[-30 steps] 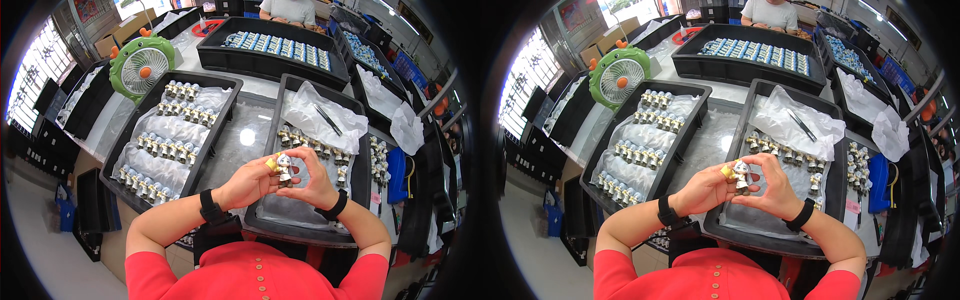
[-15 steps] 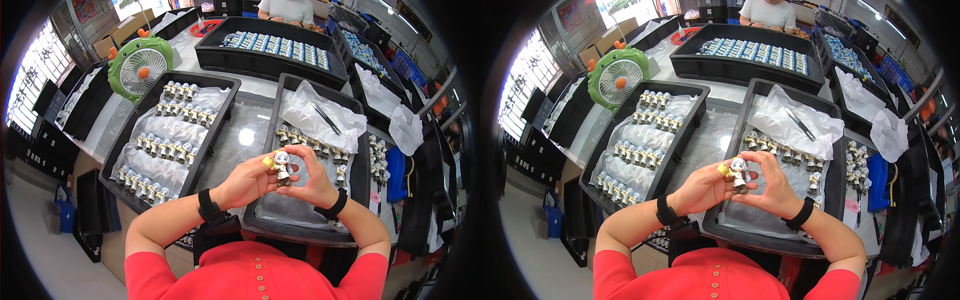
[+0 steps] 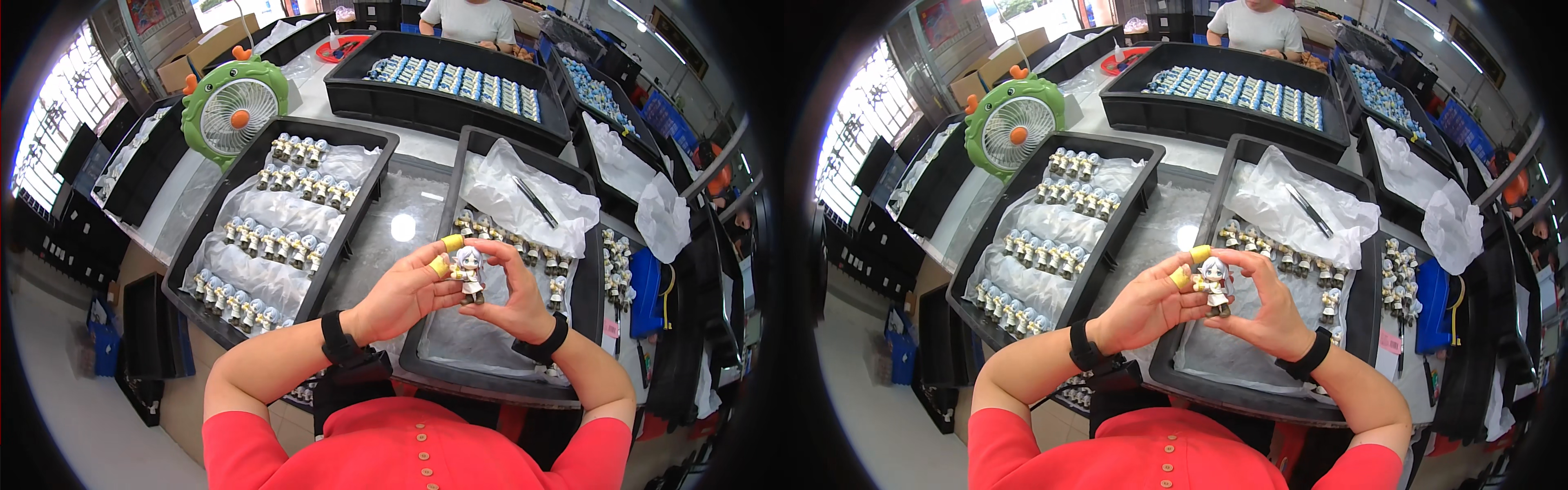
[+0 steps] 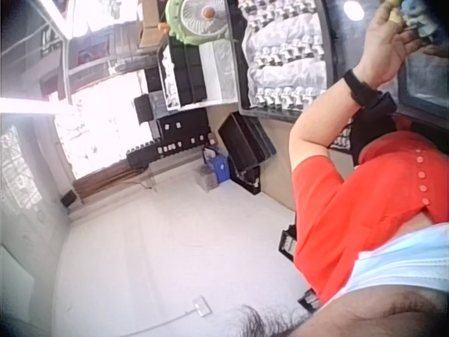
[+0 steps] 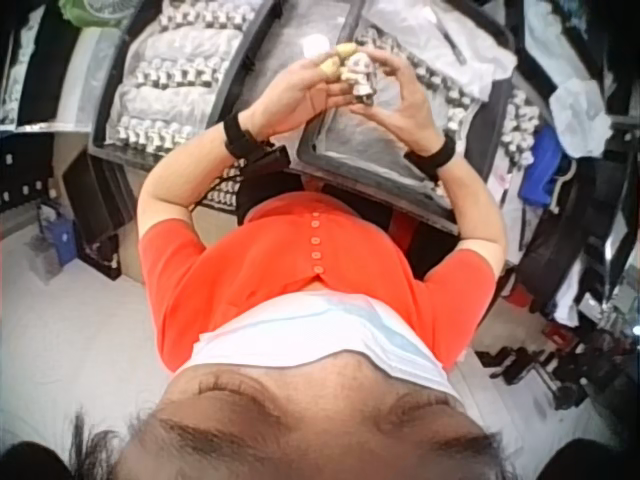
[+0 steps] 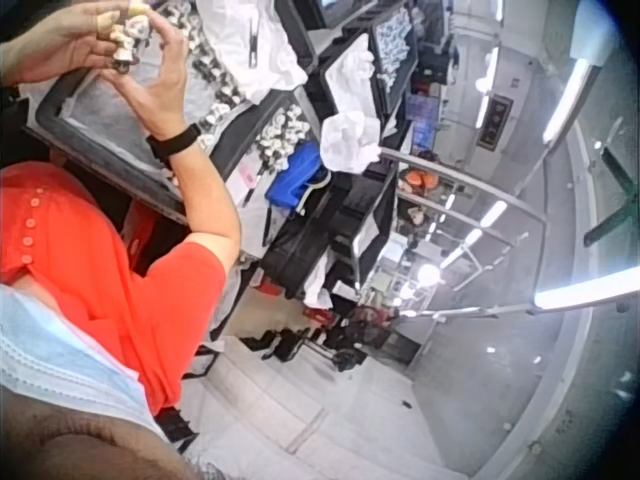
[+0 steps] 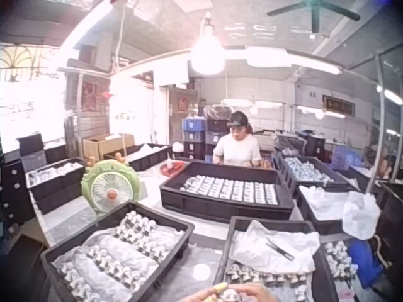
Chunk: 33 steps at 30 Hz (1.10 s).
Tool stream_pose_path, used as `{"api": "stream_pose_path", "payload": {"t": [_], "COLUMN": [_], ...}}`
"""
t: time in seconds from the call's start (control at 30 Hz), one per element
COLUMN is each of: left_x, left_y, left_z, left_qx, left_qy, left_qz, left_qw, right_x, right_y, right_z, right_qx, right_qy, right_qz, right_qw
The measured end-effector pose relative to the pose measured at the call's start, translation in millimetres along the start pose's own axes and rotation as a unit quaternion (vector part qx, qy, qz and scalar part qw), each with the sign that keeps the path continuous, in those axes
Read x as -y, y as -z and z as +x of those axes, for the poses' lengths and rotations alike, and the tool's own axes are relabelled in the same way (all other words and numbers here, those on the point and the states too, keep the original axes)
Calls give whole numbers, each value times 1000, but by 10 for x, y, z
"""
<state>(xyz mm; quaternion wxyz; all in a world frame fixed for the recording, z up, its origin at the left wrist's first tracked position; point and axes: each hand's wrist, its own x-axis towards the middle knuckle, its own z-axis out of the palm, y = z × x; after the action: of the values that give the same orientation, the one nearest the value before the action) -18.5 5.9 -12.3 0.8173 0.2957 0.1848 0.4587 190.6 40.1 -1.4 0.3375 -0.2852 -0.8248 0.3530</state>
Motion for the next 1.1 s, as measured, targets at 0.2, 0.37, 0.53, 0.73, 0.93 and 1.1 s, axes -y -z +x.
{"api": "stream_pose_path", "payload": {"t": [0.2, 0.37, 0.53, 0.73, 0.93, 1.1], "left_x": [12, 33, 104, 127, 144, 85], "left_y": [-54, -88, -31, -131, -153, -209], "left_z": [-14, -34, -11, -15, 4, 12], "left_qx": [-32, -60, -84, -38, 5, 15], "left_qy": [-25, -21, -35, 12, 48, 51], "left_qz": [67, 94, 160, 149, 65, 12], "left_qw": [997, 994, 983, 988, 997, 999], "right_x": [-19, 22, 113, 171, 187, 160], "right_y": [-21, -13, -28, -60, -70, -59], "right_z": [-5, 9, -8, -2, 19, -22], "right_qx": [-10, -14, -46, -41, -28, -41], "right_qy": [3, 64, 90, 103, 117, 83], "right_qz": [12, -61, -42, -111, -71, -32], "right_qw": [1000, 996, 994, 988, 990, 995]}}
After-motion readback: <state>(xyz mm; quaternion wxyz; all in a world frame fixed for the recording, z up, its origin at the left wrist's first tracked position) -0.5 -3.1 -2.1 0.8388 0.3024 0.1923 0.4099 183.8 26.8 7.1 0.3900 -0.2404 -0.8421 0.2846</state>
